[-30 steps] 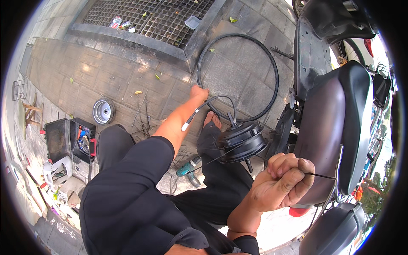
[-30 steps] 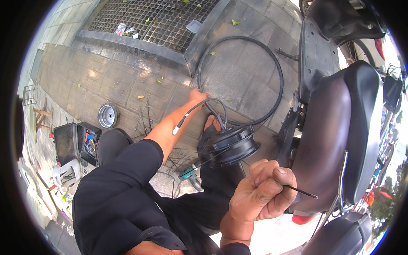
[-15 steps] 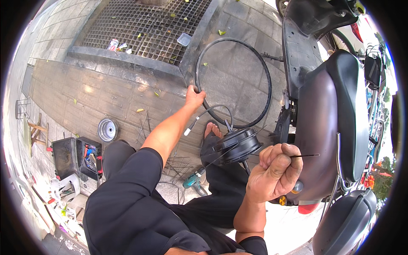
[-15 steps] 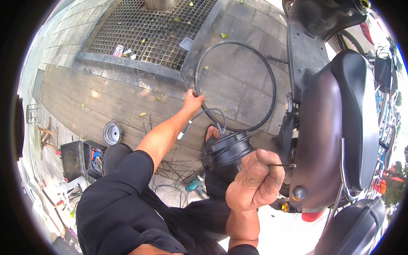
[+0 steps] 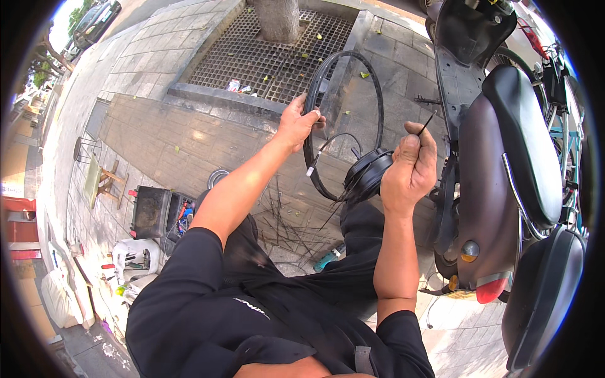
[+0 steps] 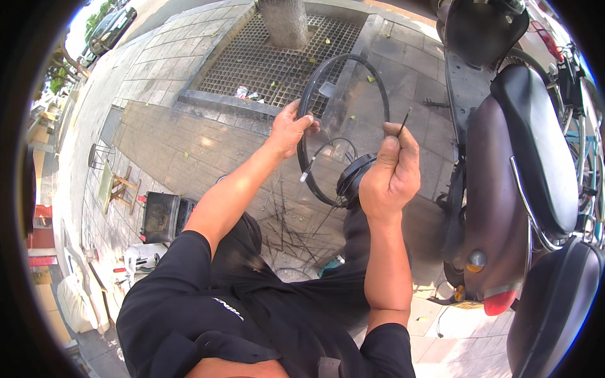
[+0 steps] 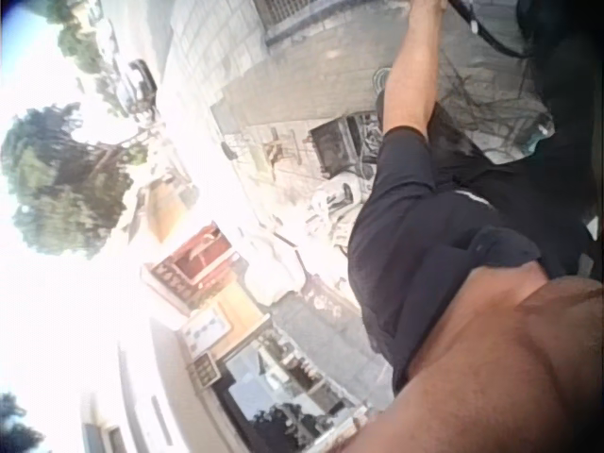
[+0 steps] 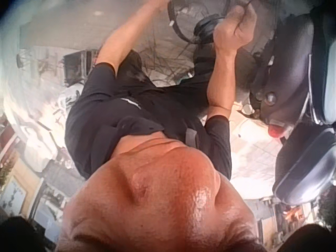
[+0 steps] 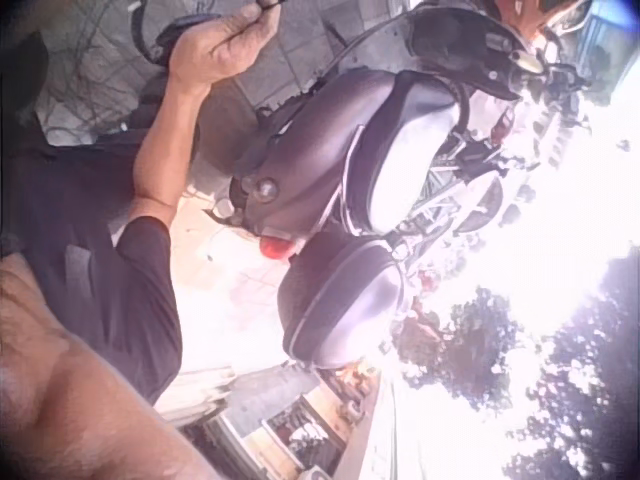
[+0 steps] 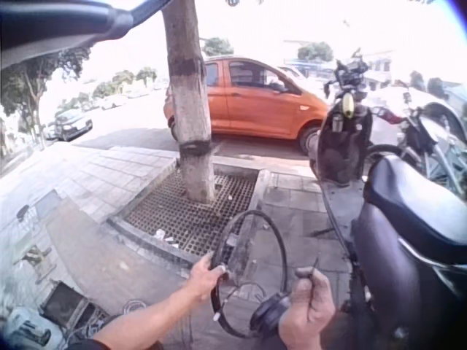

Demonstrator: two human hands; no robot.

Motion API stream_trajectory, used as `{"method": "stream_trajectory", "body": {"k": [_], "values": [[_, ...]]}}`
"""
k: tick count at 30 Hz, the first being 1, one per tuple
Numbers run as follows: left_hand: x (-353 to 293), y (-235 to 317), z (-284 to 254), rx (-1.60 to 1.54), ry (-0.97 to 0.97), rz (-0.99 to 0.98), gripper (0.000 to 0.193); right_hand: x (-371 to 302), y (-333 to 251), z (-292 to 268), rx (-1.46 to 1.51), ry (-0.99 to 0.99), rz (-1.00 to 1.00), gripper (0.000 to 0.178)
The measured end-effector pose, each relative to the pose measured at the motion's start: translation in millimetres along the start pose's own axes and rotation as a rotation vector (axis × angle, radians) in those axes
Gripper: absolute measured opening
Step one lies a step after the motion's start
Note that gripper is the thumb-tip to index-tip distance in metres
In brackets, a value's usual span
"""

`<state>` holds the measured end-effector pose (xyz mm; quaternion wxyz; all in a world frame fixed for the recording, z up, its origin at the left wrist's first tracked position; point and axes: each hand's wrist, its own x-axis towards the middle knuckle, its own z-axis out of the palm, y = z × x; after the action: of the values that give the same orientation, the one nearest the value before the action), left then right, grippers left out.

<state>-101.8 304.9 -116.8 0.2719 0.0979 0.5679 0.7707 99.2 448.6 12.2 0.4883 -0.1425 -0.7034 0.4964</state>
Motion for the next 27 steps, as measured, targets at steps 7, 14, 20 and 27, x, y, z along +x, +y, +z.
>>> {"method": "stream_trajectory", "body": {"k": [7, 14, 20, 27], "values": [[-117.6, -0.9, -7.0, 0.218, 0.037, 0.245, 0.067, 0.0, -16.1, 8.5, 0.019, -0.023, 0.035, 0.020], [-201.9, 2.2, -10.5, 0.255, -0.024, 0.022, 0.065, 4.3, -27.1, 13.6, 0.001, -0.004, 0.042, 0.020], [-140.0, 67.7, -15.1, 0.186, 0.192, -0.090, 0.041, 11.0, -14.3, 28.4, 0.002, 0.035, -0.078, 0.021], [-170.0, 69.0, -25.2, 0.186, 0.262, 0.060, 0.028, 6.8, -24.2, 38.6, -0.028, -0.024, -0.008, 0.022]]}}
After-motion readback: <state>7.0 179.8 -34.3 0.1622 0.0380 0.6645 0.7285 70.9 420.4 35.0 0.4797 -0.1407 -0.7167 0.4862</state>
